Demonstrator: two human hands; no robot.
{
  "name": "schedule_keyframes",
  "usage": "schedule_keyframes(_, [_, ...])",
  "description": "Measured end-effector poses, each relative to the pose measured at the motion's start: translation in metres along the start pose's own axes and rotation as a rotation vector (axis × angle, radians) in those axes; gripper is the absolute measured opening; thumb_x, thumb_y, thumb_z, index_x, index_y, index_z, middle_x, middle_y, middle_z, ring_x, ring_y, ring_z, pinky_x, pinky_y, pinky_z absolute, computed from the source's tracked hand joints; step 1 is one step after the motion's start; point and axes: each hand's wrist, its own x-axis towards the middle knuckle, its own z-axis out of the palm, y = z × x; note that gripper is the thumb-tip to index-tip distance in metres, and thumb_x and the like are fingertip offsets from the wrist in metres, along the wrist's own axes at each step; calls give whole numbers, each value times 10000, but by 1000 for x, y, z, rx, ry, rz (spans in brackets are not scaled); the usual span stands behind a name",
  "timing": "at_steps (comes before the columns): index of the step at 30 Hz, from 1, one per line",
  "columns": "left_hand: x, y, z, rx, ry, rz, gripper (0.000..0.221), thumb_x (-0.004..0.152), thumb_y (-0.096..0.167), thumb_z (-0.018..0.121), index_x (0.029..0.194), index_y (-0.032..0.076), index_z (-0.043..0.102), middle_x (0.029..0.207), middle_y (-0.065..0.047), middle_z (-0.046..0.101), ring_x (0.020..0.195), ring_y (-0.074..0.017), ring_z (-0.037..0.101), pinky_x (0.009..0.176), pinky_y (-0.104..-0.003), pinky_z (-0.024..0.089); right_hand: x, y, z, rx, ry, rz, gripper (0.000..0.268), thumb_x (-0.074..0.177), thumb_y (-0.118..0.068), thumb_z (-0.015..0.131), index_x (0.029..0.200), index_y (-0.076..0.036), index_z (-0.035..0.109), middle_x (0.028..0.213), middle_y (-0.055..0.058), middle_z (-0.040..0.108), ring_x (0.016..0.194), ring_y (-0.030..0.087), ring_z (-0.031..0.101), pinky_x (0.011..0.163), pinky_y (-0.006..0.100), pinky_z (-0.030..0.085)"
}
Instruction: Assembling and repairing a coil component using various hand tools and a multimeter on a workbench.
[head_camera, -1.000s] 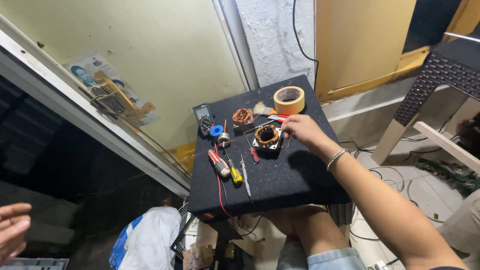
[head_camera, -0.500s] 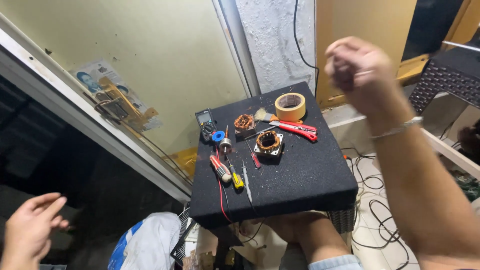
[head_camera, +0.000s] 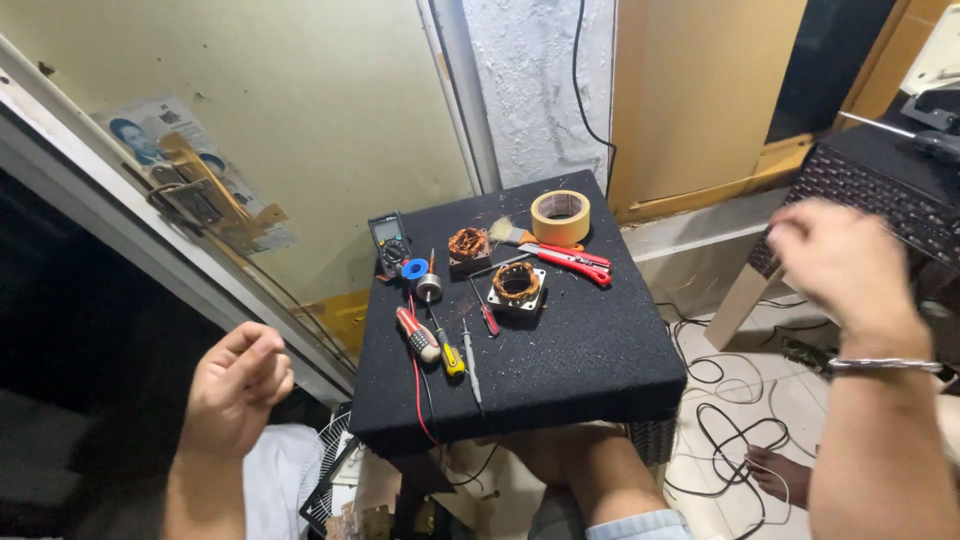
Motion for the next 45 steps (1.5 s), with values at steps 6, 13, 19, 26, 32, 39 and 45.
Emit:
schedule_keyframes(6, [-11,4,23,68,84,14,191,1031,138,566,943,-18,631,529,48,273,423,-54,232,429,-235,208,-18,2,90,-195,322,-363,405,974,-151,693,1347,0,741,1134,169,732,1017,386,665,915,480,519])
schedule_keyframes(13, [-15,14,26,157,138,38,180,1027,148,581,955,-5,644,528,52,219,434,-69,195,427,-247,197,-18,-78,234,-58,-308,-935,567,813,58,515,1342,-130,598,1193,145,666,1188,361,580,1065,484,388])
schedule_keyframes(19, [-11,16,-2,53,116,160,143,1022,163,608,1021,27,650,553,49,326,452,-63,307,470,-244,320,6,-104,230,-336,-562,-716,84,873,-148,601,858,-136,683,861,99,724,818,336,719,674,465,551])
schedule_keyframes(26, [-6,7,-1,-141,-122,277,237,1058,166,625,1228,24,709,668,31,402,677,-147,514,974,-479,536,16,-134,145,727,-680,103,150,912,-218,720,806,-115,743,642,-28,562,540,81,384,470,257,285])
schedule_keyframes(32, [51,-18,-2,141,17,343,227,988,1,568,1191,-45,658,585,8,403,579,-91,448,831,-415,576,26,-111,111,1017,-691,216,155,975,-140,672,991,10,707,539,-52,370,414,22,345,371,176,231])
schedule_keyframes(39, [85,38,69,476,395,236,101,1078,82,611,1078,-1,669,517,49,334,422,-41,322,455,-229,360,8,-113,99,1059,-672,193,160,970,-140,690,997,17,705,541,-61,336,405,17,326,354,170,226])
schedule_keyframes(45, [118,26,83,327,410,83,91,1020,130,640,1033,44,667,521,62,310,398,-36,347,398,-218,385,10,-125,81,1237,-618,188,113,965,-124,669,975,-17,704,483,-82,327,372,-1,302,319,175,228])
